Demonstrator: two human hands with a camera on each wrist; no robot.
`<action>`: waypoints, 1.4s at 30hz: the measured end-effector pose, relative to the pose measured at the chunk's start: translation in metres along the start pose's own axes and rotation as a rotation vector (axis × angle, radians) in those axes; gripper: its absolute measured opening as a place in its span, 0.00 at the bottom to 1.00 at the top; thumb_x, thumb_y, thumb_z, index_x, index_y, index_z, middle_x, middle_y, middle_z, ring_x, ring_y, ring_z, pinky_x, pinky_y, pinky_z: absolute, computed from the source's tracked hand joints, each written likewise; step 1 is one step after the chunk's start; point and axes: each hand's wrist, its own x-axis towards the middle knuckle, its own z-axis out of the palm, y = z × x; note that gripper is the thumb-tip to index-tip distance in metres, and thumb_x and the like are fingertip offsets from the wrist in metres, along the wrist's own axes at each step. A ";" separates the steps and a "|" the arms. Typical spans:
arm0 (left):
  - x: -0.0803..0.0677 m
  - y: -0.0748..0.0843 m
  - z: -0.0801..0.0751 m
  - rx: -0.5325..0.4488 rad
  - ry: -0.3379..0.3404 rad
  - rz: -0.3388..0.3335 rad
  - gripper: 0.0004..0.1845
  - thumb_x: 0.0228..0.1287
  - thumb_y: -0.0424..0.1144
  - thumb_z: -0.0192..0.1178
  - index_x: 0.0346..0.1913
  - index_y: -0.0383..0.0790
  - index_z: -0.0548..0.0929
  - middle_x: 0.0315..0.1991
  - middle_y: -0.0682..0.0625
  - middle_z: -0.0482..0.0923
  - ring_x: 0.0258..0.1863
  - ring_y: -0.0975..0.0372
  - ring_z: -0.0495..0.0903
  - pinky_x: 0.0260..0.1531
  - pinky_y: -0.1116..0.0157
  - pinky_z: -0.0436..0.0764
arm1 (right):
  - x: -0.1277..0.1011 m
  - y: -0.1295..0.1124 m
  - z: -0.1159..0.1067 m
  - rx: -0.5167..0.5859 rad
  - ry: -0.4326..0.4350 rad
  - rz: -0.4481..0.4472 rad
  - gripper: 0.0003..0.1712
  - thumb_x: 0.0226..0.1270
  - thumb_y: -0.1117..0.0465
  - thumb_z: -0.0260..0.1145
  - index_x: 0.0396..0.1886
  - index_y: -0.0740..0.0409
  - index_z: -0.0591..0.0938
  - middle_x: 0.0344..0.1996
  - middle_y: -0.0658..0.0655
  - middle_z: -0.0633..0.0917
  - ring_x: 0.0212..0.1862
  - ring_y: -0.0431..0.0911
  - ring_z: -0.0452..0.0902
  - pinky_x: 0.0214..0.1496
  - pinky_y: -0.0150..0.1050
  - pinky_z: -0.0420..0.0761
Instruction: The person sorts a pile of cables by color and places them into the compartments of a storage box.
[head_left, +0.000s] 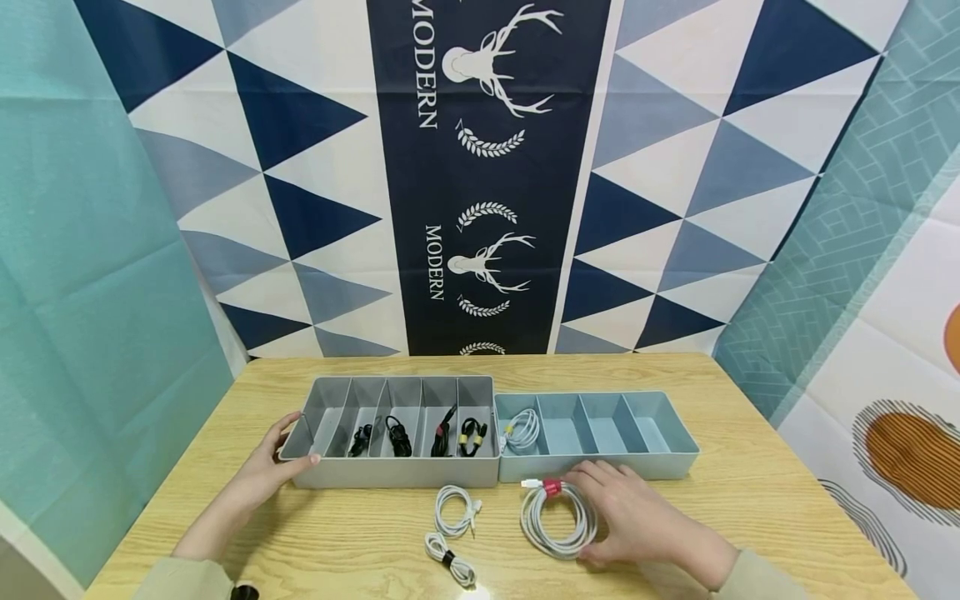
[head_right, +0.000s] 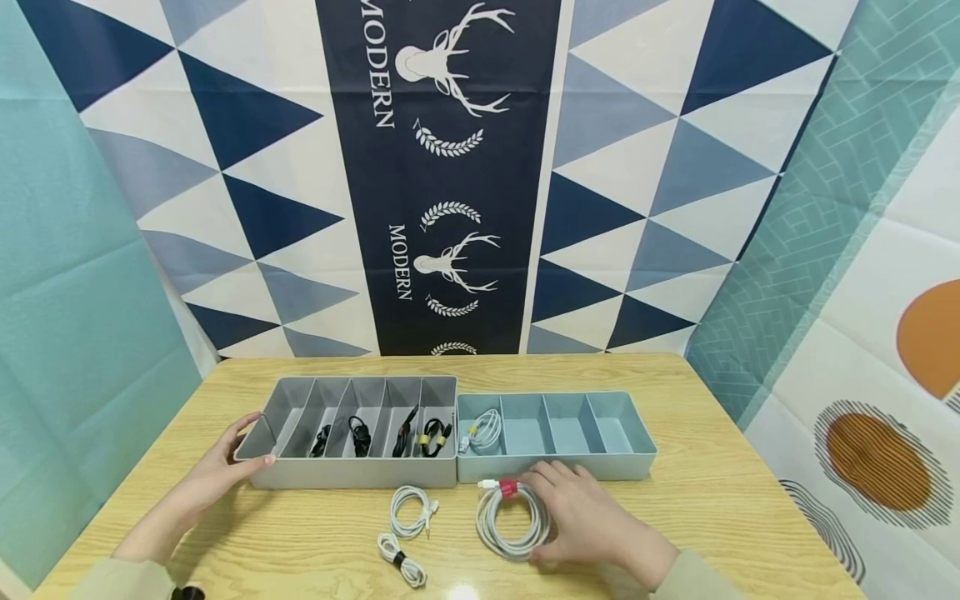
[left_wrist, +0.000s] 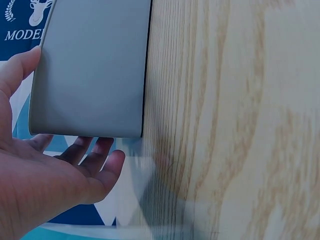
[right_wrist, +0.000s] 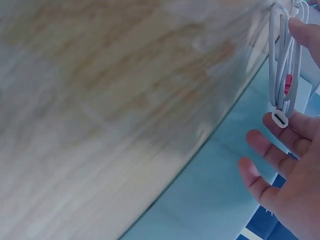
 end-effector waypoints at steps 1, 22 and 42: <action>0.000 0.000 0.000 0.001 0.000 0.000 0.49 0.62 0.45 0.62 0.75 0.48 0.39 0.72 0.30 0.43 0.66 0.38 0.57 0.57 0.49 0.68 | 0.000 0.000 -0.001 -0.003 0.006 -0.002 0.51 0.32 0.30 0.74 0.57 0.49 0.75 0.50 0.44 0.76 0.52 0.42 0.72 0.51 0.49 0.74; 0.001 -0.001 0.001 0.011 0.005 -0.001 0.49 0.62 0.45 0.62 0.75 0.47 0.39 0.72 0.29 0.42 0.67 0.37 0.54 0.58 0.46 0.66 | 0.007 0.005 -0.030 -0.052 0.035 -0.022 0.51 0.31 0.31 0.75 0.58 0.47 0.74 0.52 0.44 0.77 0.53 0.42 0.71 0.46 0.47 0.74; 0.000 -0.001 0.000 0.015 0.007 0.012 0.49 0.62 0.45 0.62 0.75 0.47 0.40 0.72 0.30 0.43 0.67 0.38 0.56 0.58 0.48 0.67 | 0.016 0.016 -0.058 -0.125 0.174 -0.096 0.50 0.29 0.34 0.77 0.57 0.48 0.74 0.50 0.45 0.77 0.50 0.42 0.73 0.44 0.47 0.75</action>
